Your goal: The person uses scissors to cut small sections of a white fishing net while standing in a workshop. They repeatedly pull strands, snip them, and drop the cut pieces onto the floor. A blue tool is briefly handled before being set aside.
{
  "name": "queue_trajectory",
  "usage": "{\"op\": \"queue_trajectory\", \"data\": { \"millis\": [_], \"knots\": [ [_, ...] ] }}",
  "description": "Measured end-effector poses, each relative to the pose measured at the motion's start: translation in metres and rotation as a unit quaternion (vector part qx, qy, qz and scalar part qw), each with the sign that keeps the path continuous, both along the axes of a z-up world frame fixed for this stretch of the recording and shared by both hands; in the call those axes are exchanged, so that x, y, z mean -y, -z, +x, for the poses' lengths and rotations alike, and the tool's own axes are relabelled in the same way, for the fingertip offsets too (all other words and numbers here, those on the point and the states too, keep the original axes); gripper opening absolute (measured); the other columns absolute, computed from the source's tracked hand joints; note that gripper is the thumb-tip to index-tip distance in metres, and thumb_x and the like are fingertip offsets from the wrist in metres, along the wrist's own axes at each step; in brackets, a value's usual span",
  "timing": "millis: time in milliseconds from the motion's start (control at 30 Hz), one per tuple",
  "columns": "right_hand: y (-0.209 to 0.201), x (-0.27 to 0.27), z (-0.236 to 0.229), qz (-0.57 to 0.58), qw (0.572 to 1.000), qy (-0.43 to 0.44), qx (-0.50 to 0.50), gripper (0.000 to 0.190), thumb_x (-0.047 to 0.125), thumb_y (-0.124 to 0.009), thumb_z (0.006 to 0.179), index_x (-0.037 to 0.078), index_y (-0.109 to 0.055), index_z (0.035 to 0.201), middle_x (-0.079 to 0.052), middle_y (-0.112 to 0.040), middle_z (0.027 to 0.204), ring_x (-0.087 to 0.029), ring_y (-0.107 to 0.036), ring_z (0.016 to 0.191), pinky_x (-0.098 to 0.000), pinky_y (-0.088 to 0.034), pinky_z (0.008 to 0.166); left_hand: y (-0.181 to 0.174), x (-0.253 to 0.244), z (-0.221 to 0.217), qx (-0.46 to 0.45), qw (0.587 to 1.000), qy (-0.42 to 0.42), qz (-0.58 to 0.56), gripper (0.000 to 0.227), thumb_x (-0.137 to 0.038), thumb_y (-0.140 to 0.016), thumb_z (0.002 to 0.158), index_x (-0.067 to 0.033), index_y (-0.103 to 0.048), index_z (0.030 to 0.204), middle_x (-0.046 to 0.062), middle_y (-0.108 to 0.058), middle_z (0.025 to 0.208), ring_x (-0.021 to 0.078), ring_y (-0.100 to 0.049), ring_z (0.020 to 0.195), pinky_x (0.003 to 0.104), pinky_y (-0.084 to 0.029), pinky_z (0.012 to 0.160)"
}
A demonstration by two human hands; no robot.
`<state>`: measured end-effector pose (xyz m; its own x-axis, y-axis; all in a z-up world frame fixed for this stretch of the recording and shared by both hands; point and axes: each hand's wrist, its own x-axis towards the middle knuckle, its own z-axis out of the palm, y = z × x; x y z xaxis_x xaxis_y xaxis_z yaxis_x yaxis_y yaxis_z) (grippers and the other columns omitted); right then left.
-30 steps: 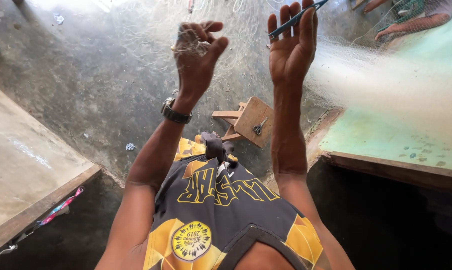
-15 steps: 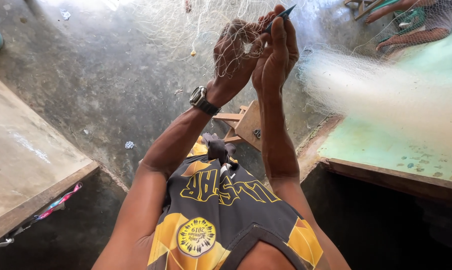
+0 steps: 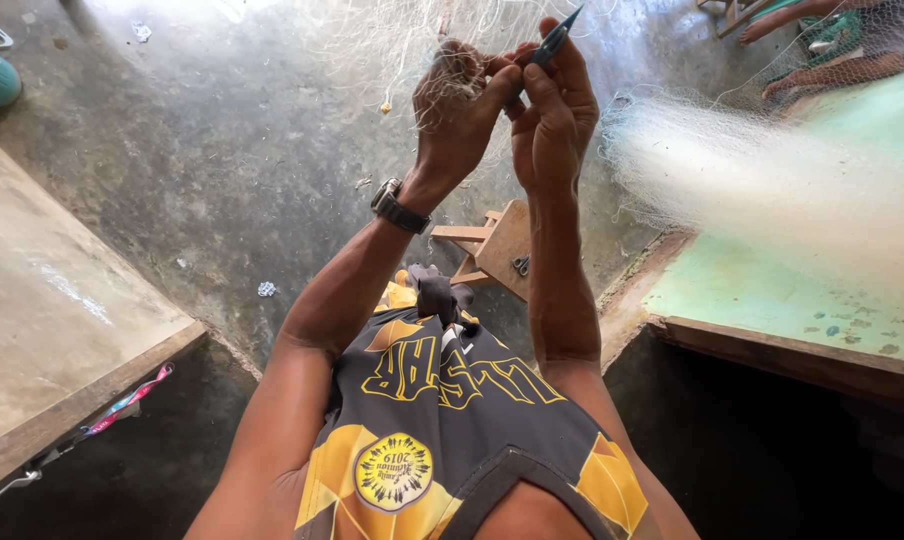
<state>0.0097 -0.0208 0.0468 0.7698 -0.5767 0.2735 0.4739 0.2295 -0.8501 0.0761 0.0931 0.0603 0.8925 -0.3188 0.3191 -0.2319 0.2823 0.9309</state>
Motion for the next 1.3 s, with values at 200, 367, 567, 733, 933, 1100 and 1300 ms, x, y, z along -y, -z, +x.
{"op": "queue_trajectory", "data": {
  "millis": [200, 367, 567, 733, 933, 1100, 1300],
  "knots": [
    [-0.009, 0.005, -0.009, -0.053, 0.993, 0.084, -0.064, 0.04, -0.008, -0.061, 0.105, 0.009, -0.061, 0.141, -0.01, -0.07, 0.111, -0.022, -0.069, 0.098, -0.0443, -0.064, 0.092, 0.021, 0.0, 0.014, 0.032, 0.997, 0.03, 0.066, 0.023, -0.028, -0.072, 0.093, -0.0138, -0.059, 0.104, 0.002, -0.068, 0.104, 0.0134, -0.059, 0.076, 0.032, -0.053, 0.071],
    [-0.019, 0.0, -0.017, -0.196, 0.966, 0.121, -0.114, 0.035, -0.003, -0.063, 0.105, 0.009, -0.062, 0.139, -0.007, -0.069, 0.11, -0.021, -0.071, 0.095, -0.0389, -0.066, 0.086, 0.01, -0.012, 0.025, 0.022, 0.997, 0.063, -0.03, 0.027, -0.023, -0.072, 0.095, -0.0155, -0.047, 0.092, 0.01, -0.072, 0.105, 0.0261, -0.071, 0.102, 0.039, -0.059, 0.081],
    [-0.029, -0.012, -0.024, -0.261, 0.952, 0.093, -0.131, 0.031, 0.001, -0.065, 0.106, 0.008, -0.062, 0.136, -0.006, -0.073, 0.112, -0.022, -0.072, 0.098, -0.0409, -0.069, 0.087, -0.001, -0.01, 0.016, 0.032, 0.996, 0.084, 0.019, 0.032, -0.039, -0.069, 0.095, -0.0147, -0.05, 0.086, 0.005, -0.074, 0.1, 0.0204, -0.073, 0.091, 0.039, -0.055, 0.078],
    [-0.029, -0.012, -0.025, -0.277, 0.95, 0.072, -0.126, 0.031, 0.0, -0.064, 0.107, 0.008, -0.061, 0.137, -0.009, -0.073, 0.116, -0.022, -0.071, 0.101, -0.0398, -0.068, 0.084, 0.008, 0.001, 0.016, 0.061, 0.995, 0.042, 0.071, 0.016, -0.031, -0.073, 0.092, -0.0158, -0.07, 0.09, -0.003, -0.063, 0.088, 0.0145, -0.064, 0.081, 0.034, -0.052, 0.071],
    [-0.031, 0.002, -0.041, -0.175, 0.97, 0.049, -0.158, 0.04, -0.01, -0.056, 0.102, 0.004, -0.057, 0.14, -0.014, -0.069, 0.101, -0.021, -0.061, 0.077, -0.0335, -0.056, 0.07, 0.03, -0.007, 0.031, -0.031, 0.996, 0.062, -0.056, 0.008, -0.016, -0.072, 0.096, -0.0113, -0.069, 0.091, 0.003, -0.066, 0.091, 0.0118, -0.066, 0.076, 0.021, -0.058, 0.053],
    [-0.029, 0.014, -0.057, -0.134, 0.967, 0.027, -0.217, 0.045, -0.012, -0.054, 0.095, 0.002, -0.059, 0.137, -0.014, -0.068, 0.094, -0.016, -0.052, 0.063, -0.0274, -0.044, 0.054, 0.02, -0.025, 0.032, -0.107, 0.988, 0.051, -0.102, 0.01, -0.01, -0.074, 0.091, -0.0128, -0.07, 0.082, 0.001, -0.073, 0.086, 0.0104, -0.066, 0.076, 0.025, -0.052, 0.054],
    [-0.044, 0.011, -0.077, -0.159, 0.947, -0.042, -0.274, 0.046, -0.01, -0.056, 0.098, 0.003, -0.054, 0.141, -0.015, -0.067, 0.1, -0.016, -0.055, 0.069, -0.0252, -0.043, 0.056, 0.02, -0.035, 0.033, 0.052, 0.998, 0.044, 0.013, 0.007, -0.012, -0.066, 0.097, -0.01, -0.067, 0.09, 0.002, -0.069, 0.087, 0.0152, -0.063, 0.079, 0.033, -0.053, 0.07]
  ]
}}
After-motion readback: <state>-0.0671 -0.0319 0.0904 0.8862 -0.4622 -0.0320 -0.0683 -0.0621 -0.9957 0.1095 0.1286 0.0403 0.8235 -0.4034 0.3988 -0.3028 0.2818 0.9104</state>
